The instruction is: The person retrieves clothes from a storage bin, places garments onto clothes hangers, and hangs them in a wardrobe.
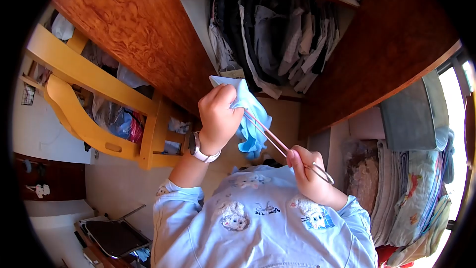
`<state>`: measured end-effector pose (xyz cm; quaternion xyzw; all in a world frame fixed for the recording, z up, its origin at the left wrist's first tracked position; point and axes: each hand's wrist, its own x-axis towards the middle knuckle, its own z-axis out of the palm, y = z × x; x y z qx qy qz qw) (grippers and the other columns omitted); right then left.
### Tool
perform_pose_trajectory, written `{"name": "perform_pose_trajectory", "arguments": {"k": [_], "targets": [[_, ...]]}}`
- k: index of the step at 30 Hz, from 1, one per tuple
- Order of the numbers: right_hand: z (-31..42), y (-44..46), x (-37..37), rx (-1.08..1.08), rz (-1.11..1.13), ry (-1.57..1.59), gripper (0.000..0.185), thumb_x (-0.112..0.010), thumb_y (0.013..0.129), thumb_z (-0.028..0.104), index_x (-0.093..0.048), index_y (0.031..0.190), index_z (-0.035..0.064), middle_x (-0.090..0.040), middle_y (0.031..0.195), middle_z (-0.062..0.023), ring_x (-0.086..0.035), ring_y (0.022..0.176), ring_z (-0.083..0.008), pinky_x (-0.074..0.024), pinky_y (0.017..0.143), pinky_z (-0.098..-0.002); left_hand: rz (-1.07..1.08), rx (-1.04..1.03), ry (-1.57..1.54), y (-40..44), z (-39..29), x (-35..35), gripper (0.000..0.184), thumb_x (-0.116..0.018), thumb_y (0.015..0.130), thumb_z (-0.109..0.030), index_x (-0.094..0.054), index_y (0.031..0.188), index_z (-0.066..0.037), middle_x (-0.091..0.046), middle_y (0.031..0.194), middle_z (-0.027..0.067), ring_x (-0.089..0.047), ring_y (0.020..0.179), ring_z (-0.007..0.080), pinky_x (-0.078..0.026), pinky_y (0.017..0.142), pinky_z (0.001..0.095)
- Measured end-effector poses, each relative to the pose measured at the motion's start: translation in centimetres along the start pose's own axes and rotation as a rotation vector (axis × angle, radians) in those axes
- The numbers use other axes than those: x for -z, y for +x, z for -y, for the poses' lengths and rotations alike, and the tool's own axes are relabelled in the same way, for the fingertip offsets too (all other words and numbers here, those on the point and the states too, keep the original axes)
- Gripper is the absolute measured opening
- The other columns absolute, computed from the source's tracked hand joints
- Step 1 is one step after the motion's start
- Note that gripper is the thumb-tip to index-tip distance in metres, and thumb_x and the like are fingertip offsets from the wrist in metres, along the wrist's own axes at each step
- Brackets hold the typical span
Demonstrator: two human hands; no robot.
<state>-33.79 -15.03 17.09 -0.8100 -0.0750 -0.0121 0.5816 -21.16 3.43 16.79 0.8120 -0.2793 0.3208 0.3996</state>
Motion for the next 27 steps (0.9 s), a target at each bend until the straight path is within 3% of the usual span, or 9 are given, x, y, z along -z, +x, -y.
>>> {"name": "perform_pose_trajectory", "arguments": {"k": [6,10,13,17,19,20,22,25,27], "targets": [[-1.7,-0.3,0.8,-0.056,-0.012,-0.023,0.03,-0.041,0.091,0.013,-0.048,0.064,0.0009,-0.042,0.05,-0.0072,-0.037,0.045,-0.0126,-0.0294,0.044,-0.0273,-0.119,-0.044,0.121,1.7,-2.2,3.2,0.025,-0.062,0.059,0.007,-0.038,0.059,-0.001,-0.033,0.055,0.0131,-0.038,0.046,0.0289,-0.031,0.041,0.0301],[-0.5,0.6,-0.1,0.006,-0.032,0.007,0.03,-0.042,0.091,0.015,-0.048,0.065,0.0018,-0.043,0.052,-0.0041,-0.037,0.046,-0.0101,-0.0287,0.044,-0.0259,0.09,-0.086,-0.088,0.7,-4.1,0.7,0.022,-0.059,0.052,0.004,-0.039,0.059,-0.003,-0.038,0.054,0.0102,-0.039,0.046,0.0267,-0.032,0.042,0.031],[-1.0,1.0,-0.9,0.059,-0.056,0.048,0.029,-0.042,0.091,0.015,-0.049,0.066,0.0015,-0.043,0.052,-0.0045,-0.038,0.046,-0.0106,-0.0297,0.044,-0.025,0.324,0.045,0.066,-0.4,-5.3,-0.5,0.031,-0.062,0.053,-0.004,-0.048,0.08,-0.008,-0.049,0.074,0.0081,-0.054,0.062,0.0285,-0.043,0.05,0.0343],[-1.6,1.1,-1.0,0.134,-0.067,0.069,0.03,-0.044,0.091,0.017,-0.05,0.066,0.0013,-0.044,0.052,-0.0034,-0.037,0.047,-0.0096,-0.0294,0.044,-0.024,0.44,-0.333,-0.003,2.0,-2.3,1.1,0.028,-0.063,0.058,-0.023,-0.056,0.079,-0.005,-0.056,0.092,0.0079,-0.054,0.076,0.028,-0.035,0.079,0.0381],[-0.6,1.6,-0.3,0.018,-0.028,0.134,0.03,-0.045,0.09,0.017,-0.051,0.066,0.0007,-0.045,0.054,-0.0024,-0.038,0.048,-0.0088,-0.0297,0.045,-0.0241,0.722,-0.206,-0.308,2.6,-2.0,2.6,0.032,-0.066,0.063,-0.033,-0.054,0.069,-0.003,-0.055,0.07,0.01,-0.054,0.067,0.0282,-0.04,0.064,0.0363],[-1.0,2.2,0.0,0.06,-0.042,0.118,0.022,-0.049,0.086,0.006,-0.052,0.067,-0.0027,-0.047,0.053,-0.009,-0.044,0.045,-0.0187,-0.0352,0.044,-0.0264,0.804,-0.14,-0.35,2.6,-1.8,2.7,0.038,-0.067,0.064,-0.038,-0.053,0.066,-0.003,-0.054,0.063,0.0111,-0.054,0.063,0.0285,-0.041,0.058,0.036],[-1.3,3.4,0.1,0.306,-0.113,-0.073,0.009,-0.056,0.08,0.002,-0.053,0.072,-0.0017,-0.049,0.058,-0.0082,-0.046,0.049,-0.0216,-0.0379,0.049,-0.0276,0.704,-0.247,0.042,2.5,-1.5,2.0,0.056,-0.064,0.067,-0.054,-0.043,0.05,-0.005,-0.047,0.049,0.0136,-0.049,0.045,0.0295,-0.037,0.042,0.0359],[-0.7,4.8,0.5,0.494,-0.611,-0.484,0.027,-0.06,0.074,-0.002,-0.046,0.098,-0.0008,-0.05,0.094,-0.0119,-0.051,0.082,-0.0196,-0.0398,0.071,-0.0261,0.464,-0.207,0.25,4.3,-0.7,2.6,0.053,-0.065,0.072,-0.044,-0.041,0.05,-0.003,-0.038,0.045,0.0097,-0.04,0.039,0.0245,-0.029,0.038,0.0332],[-2.8,5.5,-1.1,0.655,-0.836,-0.24,0.031,-0.062,0.068,-0.004,-0.046,0.094,-0.0006,-0.048,0.09,-0.0132,-0.049,0.08,-0.0245,-0.0383,0.071,-0.0295,0.313,-0.169,0.304,5.7,-1.2,3.9,0.05,-0.068,0.074,-0.034,-0.039,0.049,-0.002,-0.034,0.043,0.0096,-0.031,0.037,0.0195,-0.025,0.036,0.0305]]}}
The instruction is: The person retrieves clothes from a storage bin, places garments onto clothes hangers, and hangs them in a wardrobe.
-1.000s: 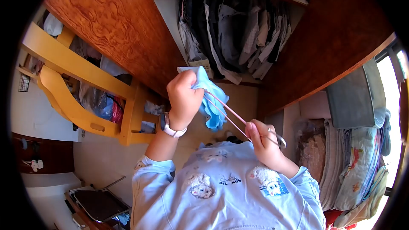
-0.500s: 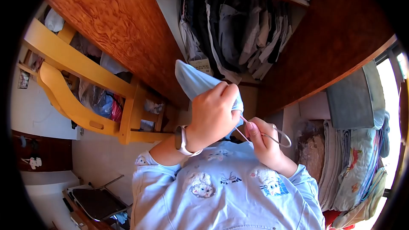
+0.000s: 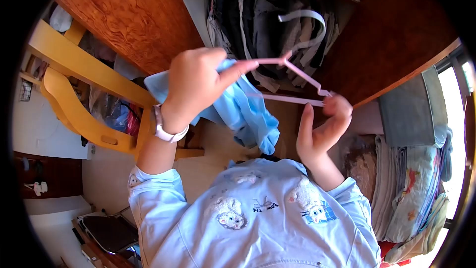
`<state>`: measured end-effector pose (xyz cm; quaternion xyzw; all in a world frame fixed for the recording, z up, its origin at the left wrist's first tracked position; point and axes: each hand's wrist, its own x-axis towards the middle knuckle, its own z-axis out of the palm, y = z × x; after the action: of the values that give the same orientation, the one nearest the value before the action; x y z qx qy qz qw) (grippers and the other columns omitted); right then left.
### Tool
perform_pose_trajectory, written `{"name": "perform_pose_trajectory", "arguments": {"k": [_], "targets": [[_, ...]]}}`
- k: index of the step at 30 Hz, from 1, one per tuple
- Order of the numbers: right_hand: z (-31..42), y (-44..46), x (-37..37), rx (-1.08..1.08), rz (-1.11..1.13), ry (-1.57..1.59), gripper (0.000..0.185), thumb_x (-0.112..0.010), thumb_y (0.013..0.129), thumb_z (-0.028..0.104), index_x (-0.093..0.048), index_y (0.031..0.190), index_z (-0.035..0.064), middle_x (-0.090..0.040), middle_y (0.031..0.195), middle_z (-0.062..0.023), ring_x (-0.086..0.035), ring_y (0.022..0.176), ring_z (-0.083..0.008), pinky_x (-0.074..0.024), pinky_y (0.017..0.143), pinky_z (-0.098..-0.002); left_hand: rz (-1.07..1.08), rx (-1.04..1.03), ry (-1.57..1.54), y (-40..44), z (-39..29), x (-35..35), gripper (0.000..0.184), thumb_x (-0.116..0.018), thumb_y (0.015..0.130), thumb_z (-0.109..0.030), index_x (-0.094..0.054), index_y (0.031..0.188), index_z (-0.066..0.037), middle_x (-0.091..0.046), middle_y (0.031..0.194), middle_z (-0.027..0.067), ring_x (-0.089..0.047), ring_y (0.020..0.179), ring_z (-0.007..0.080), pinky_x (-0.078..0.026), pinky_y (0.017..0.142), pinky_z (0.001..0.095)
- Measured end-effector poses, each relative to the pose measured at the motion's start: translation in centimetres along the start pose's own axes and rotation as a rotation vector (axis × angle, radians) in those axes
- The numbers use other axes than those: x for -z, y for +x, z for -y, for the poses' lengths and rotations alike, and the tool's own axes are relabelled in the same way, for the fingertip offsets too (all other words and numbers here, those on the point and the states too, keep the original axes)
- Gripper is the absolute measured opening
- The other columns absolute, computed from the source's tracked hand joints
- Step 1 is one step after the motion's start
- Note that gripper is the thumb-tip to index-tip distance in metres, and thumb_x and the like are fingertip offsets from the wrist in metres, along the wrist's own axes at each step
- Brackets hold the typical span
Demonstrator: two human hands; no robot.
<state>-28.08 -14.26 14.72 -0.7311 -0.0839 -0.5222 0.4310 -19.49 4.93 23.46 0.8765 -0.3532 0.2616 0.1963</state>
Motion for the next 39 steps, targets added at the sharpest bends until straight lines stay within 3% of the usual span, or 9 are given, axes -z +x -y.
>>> {"name": "perform_pose_trajectory", "arguments": {"k": [5,10,13,18,19,23,26,32,39], "targets": [[-3.2,-3.7,-4.9,-0.134,0.45,0.112,0.029,-0.063,0.068,0.006,-0.051,0.094,0.0034,-0.052,0.099,-0.0144,-0.047,0.092,-0.0345,-0.036,0.082,-0.0395,-0.211,0.093,-0.059,0.7,-0.8,3.0,0.045,-0.068,0.076,-0.023,-0.038,0.052,0.0,-0.026,0.045,0.0059,-0.022,0.043,0.0127,-0.019,0.038,0.0262],[-1.2,-3.6,-7.1,0.158,0.614,0.182,0.034,-0.069,0.062,0.012,-0.054,0.092,0.0059,-0.052,0.103,-0.0132,-0.047,0.098,-0.0343,-0.035,0.085,-0.0425,-0.293,0.142,-0.025,0.0,-0.4,4.0,0.049,-0.071,0.072,-0.025,-0.035,0.047,-0.003,-0.028,0.041,0.0091,-0.022,0.037,0.0196,-0.02,0.035,0.0283],[-1.9,-5.9,-9.3,-0.197,0.416,0.085,0.037,-0.071,0.061,0.013,-0.052,0.091,0.0035,-0.053,0.1,-0.0148,-0.05,0.095,-0.0345,-0.0389,0.083,-0.0416,-0.345,0.145,-0.045,-0.7,-0.5,4.5,0.048,-0.071,0.073,-0.021,-0.034,0.048,-0.002,-0.026,0.042,0.0087,-0.02,0.04,0.0183,-0.019,0.035,0.028],[-10.9,-14.0,-13.3,-0.721,0.906,0.495,0.03,-0.063,0.069,0.004,-0.058,0.098,-0.0014,-0.055,0.109,-0.0225,-0.054,0.104,-0.0289,-0.0431,0.083,-0.0367,-0.37,0.196,-0.084,-1.8,-1.0,6.0,0.043,-0.069,0.075,-0.015,-0.037,0.051,0.0,-0.025,0.046,0.0073,-0.021,0.043,0.0127,-0.019,0.037,0.0274],[-11.4,-15.1,-13.3,-0.589,0.82,0.55,0.025,-0.057,0.073,0.001,-0.058,0.098,-0.0012,-0.058,0.104,-0.0183,-0.057,0.097,-0.0252,-0.043,0.082,-0.0346,-0.347,0.218,-0.069,-2.3,-0.9,6.5,0.041,-0.068,0.076,-0.014,-0.038,0.052,0.001,-0.026,0.046,0.0071,-0.021,0.044,0.0132,-0.02,0.038,0.0274],[-15.1,-11.4,-9.3,-1.058,0.244,0.767,0.015,-0.049,0.082,0.014,-0.056,0.091,0.0045,-0.056,0.086,-0.0043,-0.051,0.078,-0.0165,-0.0423,0.076,-0.0303,-0.332,0.229,0.03,-5.1,1.5,7.9,0.037,-0.065,0.078,-0.017,-0.042,0.056,0.001,-0.032,0.046,0.0102,-0.027,0.041,0.0185,-0.023,0.039,0.0303],[-16.9,-1.5,-1.2,-0.815,0.44,0.605,0.011,-0.049,0.076,0.012,-0.05,0.066,0.006,-0.048,0.062,0.0039,-0.042,0.057,-0.0044,-0.0318,0.05,-0.0197,-0.145,0.266,0.222,-9.4,6.2,9.4,0.032,-0.061,0.08,-0.019,-0.046,0.062,0.002,-0.04,0.051,0.0149,-0.036,0.045,0.0293,-0.028,0.042,0.033],[-12.7,5.1,3.9,-0.451,0.664,0.248,0.008,-0.047,0.067,0.006,-0.049,0.067,-0.0022,-0.045,0.057,-0.0046,-0.044,0.057,-0.0113,-0.0346,0.052,-0.0255,-0.142,0.308,0.163,-14.0,9.6,7.9,0.032,-0.054,0.085,-0.022,-0.048,0.067,0.004,-0.042,0.056,0.0168,-0.04,0.048,0.0314,-0.03,0.045,0.0342],[-13.2,7.5,6.4,-0.475,0.61,0.249,0.01,-0.046,0.066,0.004,-0.055,0.067,0.0001,-0.056,0.062,-0.006,-0.056,0.062,-0.0135,-0.0416,0.056,-0.0236,-0.131,0.273,0.189,-16.4,11.4,7.3,0.035,-0.056,0.083,-0.029,-0.053,0.072,0.004,-0.049,0.061,0.0198,-0.05,0.055,0.0344,-0.035,0.048,0.0361]]}}
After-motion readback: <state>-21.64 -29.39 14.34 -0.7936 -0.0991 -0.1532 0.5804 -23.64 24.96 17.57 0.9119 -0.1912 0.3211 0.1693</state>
